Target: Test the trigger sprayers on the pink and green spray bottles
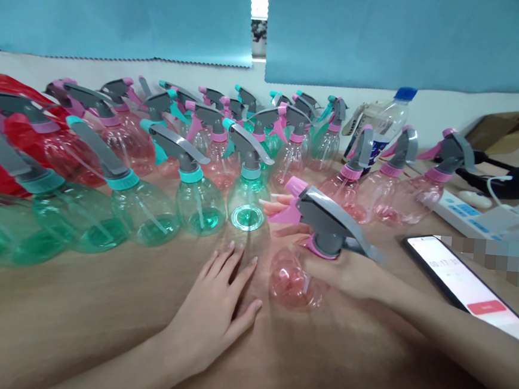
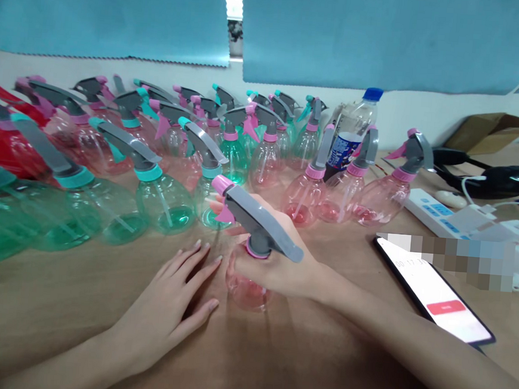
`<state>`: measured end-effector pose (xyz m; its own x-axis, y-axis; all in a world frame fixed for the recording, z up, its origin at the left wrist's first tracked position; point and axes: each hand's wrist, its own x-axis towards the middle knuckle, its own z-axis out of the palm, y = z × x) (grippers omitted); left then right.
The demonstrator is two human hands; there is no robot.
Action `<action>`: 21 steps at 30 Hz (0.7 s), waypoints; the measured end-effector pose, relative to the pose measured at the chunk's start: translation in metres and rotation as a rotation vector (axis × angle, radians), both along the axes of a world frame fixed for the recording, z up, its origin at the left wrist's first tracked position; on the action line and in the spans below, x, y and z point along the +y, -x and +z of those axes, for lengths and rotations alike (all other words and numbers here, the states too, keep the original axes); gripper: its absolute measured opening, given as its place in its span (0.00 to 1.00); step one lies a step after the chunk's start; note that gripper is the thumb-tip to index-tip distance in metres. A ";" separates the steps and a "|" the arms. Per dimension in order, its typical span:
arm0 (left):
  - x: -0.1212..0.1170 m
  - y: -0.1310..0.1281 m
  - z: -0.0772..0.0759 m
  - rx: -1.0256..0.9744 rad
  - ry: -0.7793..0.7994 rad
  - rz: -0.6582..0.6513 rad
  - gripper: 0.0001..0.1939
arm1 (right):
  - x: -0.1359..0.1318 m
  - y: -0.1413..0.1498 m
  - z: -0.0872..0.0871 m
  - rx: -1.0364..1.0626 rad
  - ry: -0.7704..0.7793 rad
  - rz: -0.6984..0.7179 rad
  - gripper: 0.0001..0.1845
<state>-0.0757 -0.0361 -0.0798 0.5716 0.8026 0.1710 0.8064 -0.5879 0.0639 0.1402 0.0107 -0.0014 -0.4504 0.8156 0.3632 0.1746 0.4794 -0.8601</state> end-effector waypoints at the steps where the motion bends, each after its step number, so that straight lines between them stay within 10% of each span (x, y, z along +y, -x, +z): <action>1: 0.000 0.000 0.000 -0.006 0.001 0.000 0.27 | 0.000 0.000 0.000 -0.007 0.006 -0.002 0.37; 21: 0.000 0.000 0.000 0.001 0.008 0.004 0.27 | -0.001 -0.002 -0.002 -0.038 -0.011 -0.018 0.35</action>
